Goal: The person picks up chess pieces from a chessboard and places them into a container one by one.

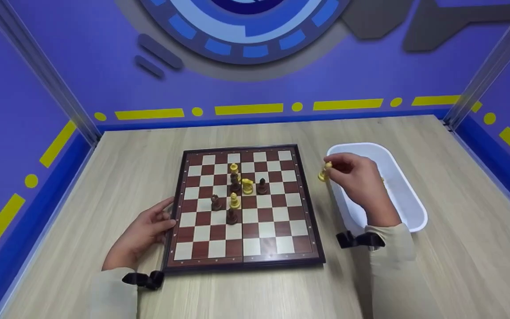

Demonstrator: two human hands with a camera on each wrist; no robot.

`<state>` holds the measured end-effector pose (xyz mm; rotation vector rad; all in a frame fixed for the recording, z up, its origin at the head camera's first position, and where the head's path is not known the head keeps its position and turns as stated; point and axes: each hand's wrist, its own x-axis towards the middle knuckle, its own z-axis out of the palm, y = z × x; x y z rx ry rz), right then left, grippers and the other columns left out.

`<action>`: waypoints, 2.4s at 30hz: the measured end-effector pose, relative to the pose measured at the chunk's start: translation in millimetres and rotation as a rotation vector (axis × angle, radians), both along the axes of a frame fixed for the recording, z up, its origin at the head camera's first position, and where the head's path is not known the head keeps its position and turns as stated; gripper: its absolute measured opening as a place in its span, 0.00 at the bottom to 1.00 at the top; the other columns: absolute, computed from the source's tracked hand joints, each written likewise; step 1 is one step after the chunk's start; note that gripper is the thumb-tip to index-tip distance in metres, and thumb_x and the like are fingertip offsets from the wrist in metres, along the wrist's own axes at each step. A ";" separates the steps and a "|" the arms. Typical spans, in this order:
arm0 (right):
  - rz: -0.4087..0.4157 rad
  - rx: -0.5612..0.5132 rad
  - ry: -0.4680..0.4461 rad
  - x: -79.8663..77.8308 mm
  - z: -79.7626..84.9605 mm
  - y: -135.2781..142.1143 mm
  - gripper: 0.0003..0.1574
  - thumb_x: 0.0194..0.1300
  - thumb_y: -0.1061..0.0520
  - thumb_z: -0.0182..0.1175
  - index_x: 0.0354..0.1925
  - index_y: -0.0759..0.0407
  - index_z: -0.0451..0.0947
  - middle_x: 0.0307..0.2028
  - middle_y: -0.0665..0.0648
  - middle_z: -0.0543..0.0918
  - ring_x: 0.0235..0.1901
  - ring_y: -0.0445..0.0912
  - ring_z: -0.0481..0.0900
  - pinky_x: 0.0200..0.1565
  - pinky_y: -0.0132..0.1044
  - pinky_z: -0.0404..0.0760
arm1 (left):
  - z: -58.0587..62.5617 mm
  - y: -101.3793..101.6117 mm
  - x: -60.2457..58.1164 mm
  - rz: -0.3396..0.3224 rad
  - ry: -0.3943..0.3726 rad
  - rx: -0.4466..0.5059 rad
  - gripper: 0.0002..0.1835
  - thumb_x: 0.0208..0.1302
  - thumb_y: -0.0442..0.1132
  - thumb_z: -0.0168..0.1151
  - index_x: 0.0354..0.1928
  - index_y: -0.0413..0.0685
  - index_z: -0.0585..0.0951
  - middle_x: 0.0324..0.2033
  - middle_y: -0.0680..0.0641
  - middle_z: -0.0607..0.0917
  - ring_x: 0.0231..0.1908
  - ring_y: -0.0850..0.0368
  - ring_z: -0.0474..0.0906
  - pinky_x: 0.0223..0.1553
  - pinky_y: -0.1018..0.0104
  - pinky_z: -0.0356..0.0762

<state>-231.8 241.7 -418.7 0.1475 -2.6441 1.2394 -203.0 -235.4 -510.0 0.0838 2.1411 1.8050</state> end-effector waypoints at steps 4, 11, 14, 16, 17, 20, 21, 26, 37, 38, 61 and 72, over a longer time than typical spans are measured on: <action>-0.014 -0.008 0.006 1.1 1.4 4.1 0.14 0.61 0.60 0.62 0.47 0.59 0.84 0.41 0.58 0.86 0.40 0.46 0.81 0.38 0.21 0.77 | 0.0 -0.7 -0.4 -0.015 0.002 0.017 0.39 0.67 0.31 0.57 0.76 0.48 0.52 0.35 0.53 0.74 0.26 0.65 0.76 0.24 0.69 0.79; -0.051 -0.018 -0.008 2.8 5.7 12.7 0.15 0.63 0.58 0.62 0.49 0.59 0.83 0.42 0.58 0.85 0.40 0.45 0.80 0.38 0.20 0.76 | 0.5 -0.1 0.2 -0.013 -0.002 0.042 0.39 0.67 0.29 0.56 0.76 0.47 0.51 0.34 0.54 0.75 0.27 0.64 0.78 0.25 0.68 0.81; -0.064 -0.027 -0.010 2.8 6.9 17.6 0.16 0.63 0.57 0.62 0.49 0.59 0.83 0.42 0.57 0.85 0.40 0.45 0.79 0.38 0.20 0.76 | 1.3 0.5 -0.3 -0.010 -0.001 0.037 0.39 0.67 0.29 0.56 0.76 0.47 0.52 0.34 0.54 0.74 0.27 0.64 0.78 0.25 0.67 0.81; -0.074 -0.027 -0.006 2.5 7.1 21.1 0.15 0.63 0.57 0.62 0.48 0.58 0.83 0.42 0.57 0.85 0.41 0.45 0.80 0.38 0.20 0.76 | 1.7 0.9 -0.5 -0.006 0.000 0.027 0.39 0.66 0.29 0.57 0.76 0.47 0.52 0.34 0.53 0.74 0.27 0.64 0.78 0.25 0.67 0.81; -0.079 -0.028 -0.007 2.4 7.2 22.6 0.15 0.63 0.57 0.62 0.49 0.58 0.83 0.42 0.57 0.85 0.41 0.45 0.80 0.37 0.21 0.76 | 1.9 1.0 -0.7 -0.004 0.000 0.022 0.39 0.66 0.29 0.57 0.76 0.47 0.53 0.34 0.53 0.74 0.27 0.64 0.78 0.25 0.67 0.81; -0.098 -0.026 -0.030 2.4 7.0 26.4 0.16 0.63 0.56 0.62 0.49 0.58 0.83 0.42 0.58 0.84 0.42 0.47 0.79 0.34 0.25 0.77 | 2.2 1.2 -0.5 -0.004 0.003 0.010 0.39 0.67 0.30 0.57 0.76 0.47 0.53 0.34 0.53 0.74 0.28 0.64 0.77 0.26 0.67 0.82; -0.106 -0.028 -0.043 2.5 6.8 27.5 0.17 0.63 0.55 0.62 0.50 0.58 0.82 0.42 0.58 0.84 0.42 0.47 0.79 0.32 0.27 0.77 | 2.2 1.1 -0.2 -0.005 0.003 0.011 0.39 0.67 0.30 0.57 0.76 0.46 0.53 0.34 0.53 0.74 0.28 0.64 0.77 0.25 0.67 0.81; -0.141 -0.050 -0.114 2.5 5.4 29.8 0.18 0.64 0.54 0.61 0.51 0.56 0.81 0.43 0.57 0.82 0.39 0.49 0.77 0.26 0.32 0.77 | 2.1 0.0 1.0 -0.011 0.002 0.034 0.39 0.67 0.30 0.57 0.76 0.46 0.52 0.35 0.52 0.74 0.27 0.64 0.78 0.24 0.67 0.81; -0.160 -0.023 -0.105 0.9 -1.3 34.2 0.17 0.65 0.55 0.59 0.51 0.58 0.80 0.45 0.60 0.83 0.40 0.51 0.78 0.26 0.32 0.77 | 0.8 1.0 1.4 -0.024 -0.003 0.033 0.39 0.67 0.31 0.57 0.76 0.45 0.51 0.35 0.51 0.76 0.25 0.64 0.77 0.22 0.68 0.79; -0.160 -0.023 -0.106 0.7 -1.4 34.3 0.17 0.65 0.55 0.59 0.51 0.58 0.80 0.45 0.60 0.83 0.41 0.51 0.78 0.26 0.32 0.77 | 0.8 1.1 1.3 -0.024 -0.003 0.034 0.39 0.67 0.31 0.57 0.76 0.45 0.51 0.35 0.51 0.76 0.25 0.64 0.77 0.22 0.68 0.79; -0.095 0.057 -0.101 -8.0 -15.4 38.1 0.17 0.62 0.61 0.60 0.49 0.64 0.82 0.41 0.63 0.84 0.41 0.52 0.81 0.40 0.34 0.77 | 1.9 0.5 2.4 -0.013 -0.007 0.024 0.40 0.67 0.32 0.59 0.76 0.46 0.51 0.35 0.51 0.75 0.26 0.64 0.76 0.23 0.68 0.79; -0.086 0.062 -0.138 -5.2 -13.6 41.4 0.17 0.66 0.56 0.58 0.51 0.62 0.81 0.44 0.62 0.84 0.30 0.50 0.78 0.29 0.37 0.78 | 2.6 1.2 3.4 -0.008 -0.002 0.015 0.39 0.67 0.32 0.58 0.76 0.47 0.52 0.35 0.50 0.76 0.26 0.63 0.78 0.23 0.66 0.80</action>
